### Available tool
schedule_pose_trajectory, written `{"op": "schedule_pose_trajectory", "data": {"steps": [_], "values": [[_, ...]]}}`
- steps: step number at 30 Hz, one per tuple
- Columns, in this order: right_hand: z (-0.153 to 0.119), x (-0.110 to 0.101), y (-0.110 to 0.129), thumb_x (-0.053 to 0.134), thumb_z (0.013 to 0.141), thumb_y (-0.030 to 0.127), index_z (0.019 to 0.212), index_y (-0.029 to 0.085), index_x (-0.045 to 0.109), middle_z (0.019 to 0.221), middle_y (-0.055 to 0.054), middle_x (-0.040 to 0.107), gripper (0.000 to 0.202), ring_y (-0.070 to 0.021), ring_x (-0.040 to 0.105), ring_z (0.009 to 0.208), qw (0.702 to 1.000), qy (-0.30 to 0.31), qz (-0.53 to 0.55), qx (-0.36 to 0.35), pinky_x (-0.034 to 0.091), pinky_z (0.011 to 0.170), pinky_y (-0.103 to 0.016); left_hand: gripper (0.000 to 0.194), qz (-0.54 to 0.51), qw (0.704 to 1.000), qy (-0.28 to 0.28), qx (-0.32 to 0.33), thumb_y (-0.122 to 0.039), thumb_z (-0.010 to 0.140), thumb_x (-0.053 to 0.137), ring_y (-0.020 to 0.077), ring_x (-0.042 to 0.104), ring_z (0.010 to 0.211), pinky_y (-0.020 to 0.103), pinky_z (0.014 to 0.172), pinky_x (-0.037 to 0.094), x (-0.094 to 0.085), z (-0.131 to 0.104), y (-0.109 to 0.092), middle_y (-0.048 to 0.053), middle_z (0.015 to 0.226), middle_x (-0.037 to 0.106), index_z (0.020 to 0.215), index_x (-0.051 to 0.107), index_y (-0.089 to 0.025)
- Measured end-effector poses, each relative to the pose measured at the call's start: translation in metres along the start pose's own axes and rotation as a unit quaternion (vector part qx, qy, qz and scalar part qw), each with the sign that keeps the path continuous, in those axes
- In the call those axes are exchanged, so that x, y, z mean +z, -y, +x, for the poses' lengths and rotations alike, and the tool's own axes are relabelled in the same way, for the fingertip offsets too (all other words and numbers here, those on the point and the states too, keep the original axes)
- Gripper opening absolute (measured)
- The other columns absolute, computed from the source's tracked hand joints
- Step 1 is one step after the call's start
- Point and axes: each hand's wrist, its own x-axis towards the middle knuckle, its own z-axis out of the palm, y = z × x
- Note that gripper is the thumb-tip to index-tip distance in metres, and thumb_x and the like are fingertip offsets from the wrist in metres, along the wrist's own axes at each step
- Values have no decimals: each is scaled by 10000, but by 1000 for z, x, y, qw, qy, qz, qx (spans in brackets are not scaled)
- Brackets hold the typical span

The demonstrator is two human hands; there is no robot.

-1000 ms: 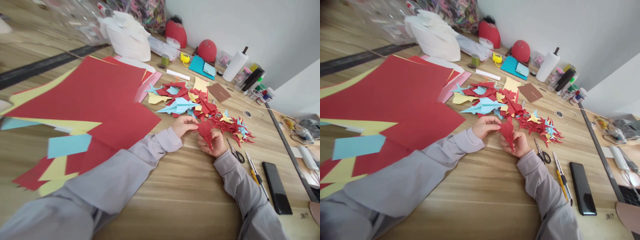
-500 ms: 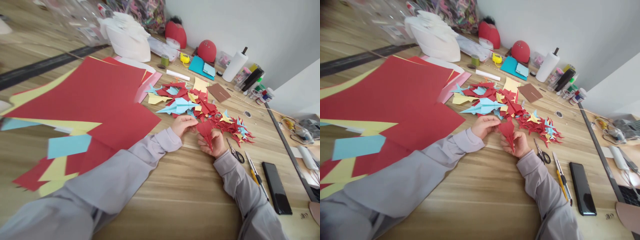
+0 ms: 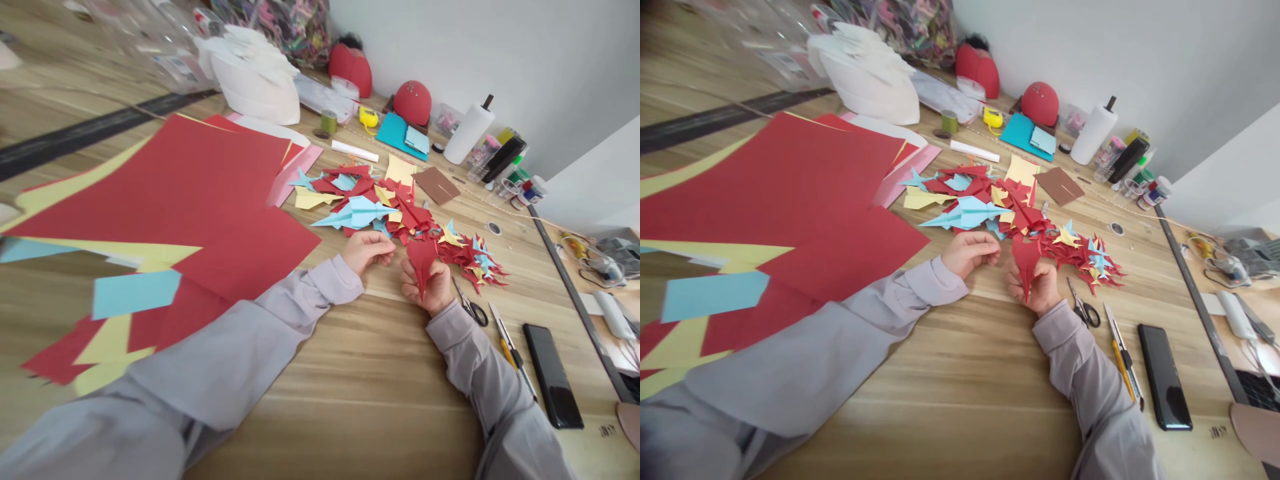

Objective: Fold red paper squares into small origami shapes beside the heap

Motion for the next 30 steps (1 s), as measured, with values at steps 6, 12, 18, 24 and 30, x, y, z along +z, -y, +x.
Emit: {"op": "schedule_pose_trajectory", "data": {"steps": [6,12,18,24,30], "values": [[0,2,0,475,530,162,575,193,338,528,49,310,148,-67,160,424,998,-11,22,-49,176,336,-171,226,44,999,2,28,-258,502,783,95,532,452,236,484,423,-2,0,3,-6,493,589,580,624,-119],[1,7,-3,536,611,139,747,168,507,566,60,379,142,-62,251,450,997,-46,16,-60,290,413,-171,274,78,995,-3,66,-299,513,800,101,532,480,250,497,425,2,-3,2,1,562,626,696,688,-129],[4,15,-10,605,655,69,698,187,524,562,74,449,149,-53,341,465,985,-87,-41,-143,314,442,-168,322,111,987,14,117,-301,514,815,112,548,559,250,509,451,4,-4,3,38,684,650,768,735,-120],[6,14,-14,679,664,110,695,183,588,556,72,481,120,-44,366,467,976,-97,-78,-179,318,433,-168,349,148,977,28,149,-305,546,806,100,547,521,246,484,457,1,-1,11,32,690,630,830,734,-116],[7,14,-14,698,668,178,657,184,609,530,57,510,89,-58,394,458,968,-118,-117,-190,348,435,-193,336,164,977,5,137,-303,527,813,112,562,504,253,486,460,-1,-1,13,40,652,642,772,720,-93]]}}
